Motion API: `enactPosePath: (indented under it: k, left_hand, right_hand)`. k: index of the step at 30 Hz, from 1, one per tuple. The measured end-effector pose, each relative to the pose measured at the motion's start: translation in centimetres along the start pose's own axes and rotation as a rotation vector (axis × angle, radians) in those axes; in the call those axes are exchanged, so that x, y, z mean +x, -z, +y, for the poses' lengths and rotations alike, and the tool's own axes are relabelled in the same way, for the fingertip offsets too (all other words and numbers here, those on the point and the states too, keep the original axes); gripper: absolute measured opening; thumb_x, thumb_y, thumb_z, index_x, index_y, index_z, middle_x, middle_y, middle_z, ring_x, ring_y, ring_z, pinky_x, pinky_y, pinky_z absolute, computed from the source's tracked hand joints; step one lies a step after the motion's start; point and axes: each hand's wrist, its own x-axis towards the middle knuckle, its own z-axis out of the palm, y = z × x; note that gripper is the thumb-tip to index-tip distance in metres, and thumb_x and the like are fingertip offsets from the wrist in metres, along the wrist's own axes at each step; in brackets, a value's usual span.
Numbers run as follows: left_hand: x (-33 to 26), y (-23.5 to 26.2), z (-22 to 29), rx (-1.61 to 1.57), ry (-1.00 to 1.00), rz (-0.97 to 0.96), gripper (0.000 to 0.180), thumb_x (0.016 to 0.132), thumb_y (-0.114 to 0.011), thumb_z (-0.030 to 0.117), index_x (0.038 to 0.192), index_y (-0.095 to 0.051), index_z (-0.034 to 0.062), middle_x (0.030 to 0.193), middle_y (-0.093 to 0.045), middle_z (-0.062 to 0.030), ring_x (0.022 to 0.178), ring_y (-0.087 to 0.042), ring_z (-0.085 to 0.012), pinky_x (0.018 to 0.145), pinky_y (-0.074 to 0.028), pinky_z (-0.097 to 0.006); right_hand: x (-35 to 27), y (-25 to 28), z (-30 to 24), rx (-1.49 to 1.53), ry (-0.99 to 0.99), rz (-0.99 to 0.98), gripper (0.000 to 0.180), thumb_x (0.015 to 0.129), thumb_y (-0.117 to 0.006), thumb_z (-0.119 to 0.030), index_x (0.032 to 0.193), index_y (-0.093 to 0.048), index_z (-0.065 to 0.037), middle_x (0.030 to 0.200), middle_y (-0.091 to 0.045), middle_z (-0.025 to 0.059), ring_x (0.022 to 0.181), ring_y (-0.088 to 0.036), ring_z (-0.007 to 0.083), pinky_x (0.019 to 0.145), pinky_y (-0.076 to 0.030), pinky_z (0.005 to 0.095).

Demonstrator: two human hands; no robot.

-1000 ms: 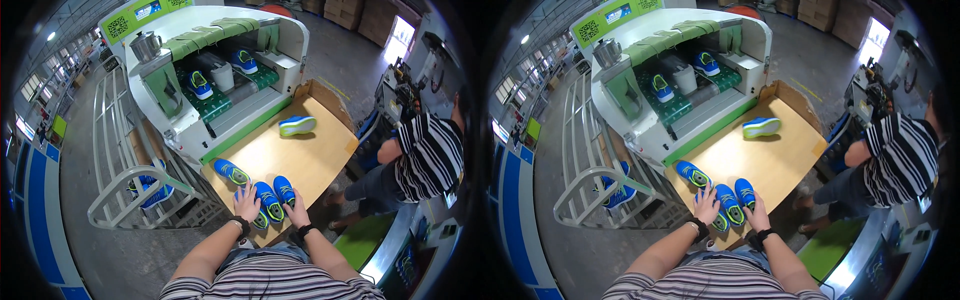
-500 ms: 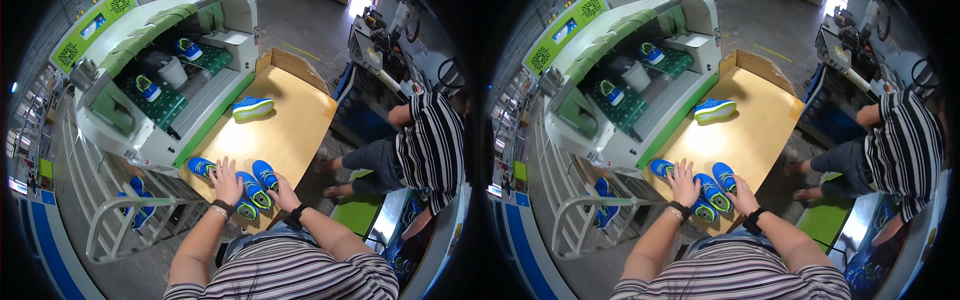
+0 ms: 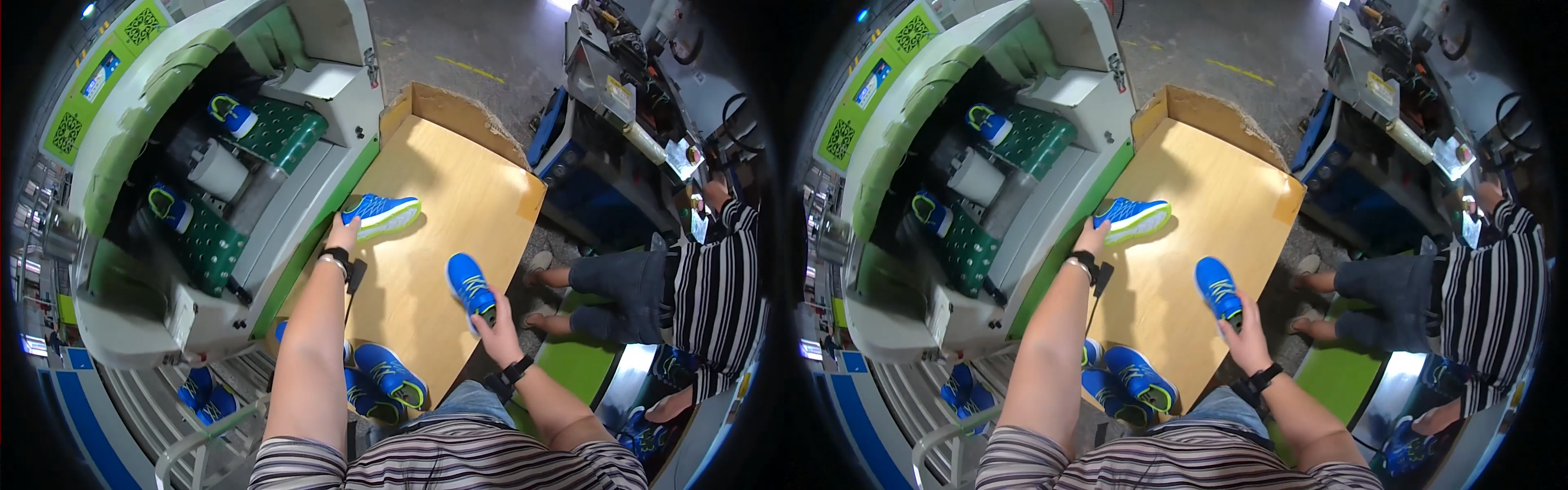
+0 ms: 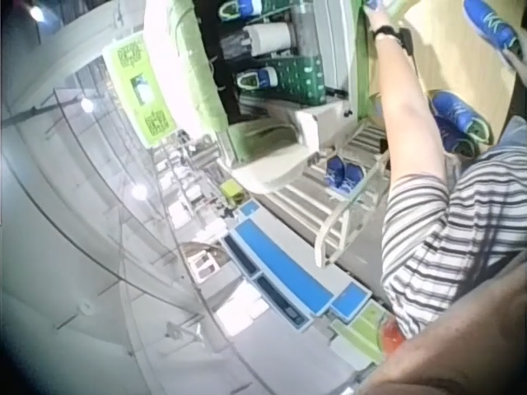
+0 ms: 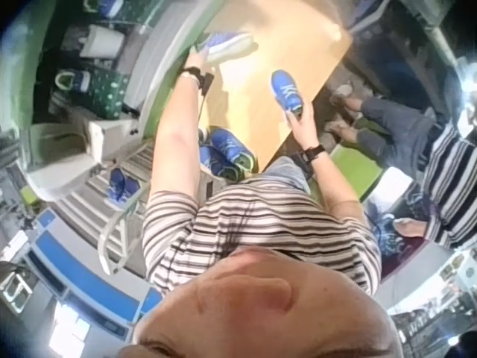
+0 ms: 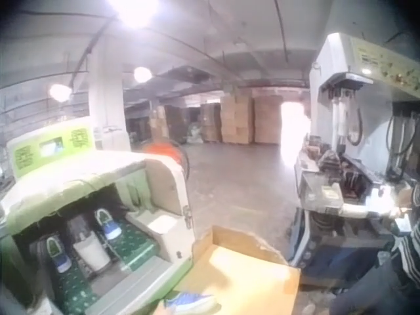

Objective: Processing blue shoes by placing them into a specialized heating or drying machine and organizing them on a table.

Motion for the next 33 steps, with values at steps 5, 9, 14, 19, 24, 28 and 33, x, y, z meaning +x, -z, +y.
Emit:
enactPosePath:
  k: [5,9,14,19,24,28,33]
  left_hand:
    - [-5.6,-1.3,-1.5,-0.262,-0.259,-0.180,0.109,0.065,-0.086,0.005,0.152,-0.021,0.0089,0.141,-0.043,-0.0221,0.128,-0.048,-0.0326,0.106,-0.042,-0.042]
    - [-12.0,-4.4,4.7,0.286,-0.448,-0.359,0.092,0.069,-0.081,0.010,0.147,-0.033,0.0058,0.141,-0.045,-0.0215,0.130,-0.048,-0.0313,0.106,-0.042,-0.039]
    - [-11.5,-7.0,2.6,-0.472,-0.206,-0.302,0.078,0.077,-0.076,0.008,0.145,-0.039,0.0014,0.133,-0.055,-0.0129,0.120,-0.054,-0.0202,0.103,-0.043,-0.032]
    - [-16.8,0.7,4.9,-1.149,0.133,-0.144,0.060,0.087,-0.068,0.004,0.139,-0.041,-0.0062,0.130,-0.057,-0.0132,0.117,-0.057,-0.0205,0.101,-0.045,-0.033]
    - [-20.7,11.1,10.6,-0.952,-0.172,0.544,0.054,0.095,-0.059,0.011,0.143,-0.037,0.0004,0.126,-0.056,-0.0081,0.112,-0.054,-0.0166,0.101,-0.041,-0.031]
    - [-16.0,16.1,9.9,-0.643,-0.219,0.942,0.069,0.093,-0.063,0.018,0.148,-0.027,-0.0018,0.134,-0.050,-0.0150,0.119,-0.050,-0.0229,0.105,-0.036,-0.033]
    - [-10.6,21.8,6.0,-0.118,-0.030,0.969,0.088,0.094,-0.061,0.037,0.149,-0.013,-0.0120,0.152,-0.023,-0.0349,0.142,-0.026,-0.0451,0.117,-0.024,-0.043]
  right_hand:
    - [2.9,-0.2,3.9,-0.094,-0.018,-0.004,0.084,0.079,-0.075,-0.008,0.148,-0.028,-0.001,0.142,-0.040,0.0249,0.132,-0.042,0.0410,0.111,-0.036,0.0425]
    - [3.0,0.7,3.5,-0.132,-0.069,0.002,0.089,0.074,-0.079,-0.008,0.147,-0.029,-0.002,0.143,-0.040,0.0236,0.133,-0.041,0.0404,0.112,-0.035,0.0425]
    - [5.6,-1.7,1.3,0.112,-0.149,0.003,0.092,0.074,-0.078,-0.006,0.150,-0.025,-0.004,0.139,-0.042,0.0206,0.132,-0.043,0.0324,0.112,-0.034,0.0395]
    - [11.3,-3.4,-3.8,0.439,-0.129,-0.051,0.080,0.075,-0.078,-0.005,0.137,-0.027,-0.005,0.133,-0.046,0.0181,0.127,-0.047,0.0271,0.109,-0.036,0.0397]
    - [21.7,-6.0,-16.5,0.486,0.427,-0.035,0.072,0.079,-0.080,-0.018,0.139,-0.042,-0.005,0.135,-0.050,0.0131,0.126,-0.049,0.0243,0.108,-0.039,0.0379]
    - [31.6,-12.6,-25.6,0.273,0.789,0.061,0.072,0.077,-0.077,-0.015,0.140,-0.043,-0.004,0.135,-0.051,0.0234,0.124,-0.050,0.0402,0.105,-0.042,0.0411]
    - [34.9,-18.8,-27.8,0.117,0.679,0.050,0.071,0.078,-0.076,-0.017,0.140,-0.043,-0.004,0.132,-0.052,0.0225,0.121,-0.051,0.0407,0.104,-0.042,0.0434]
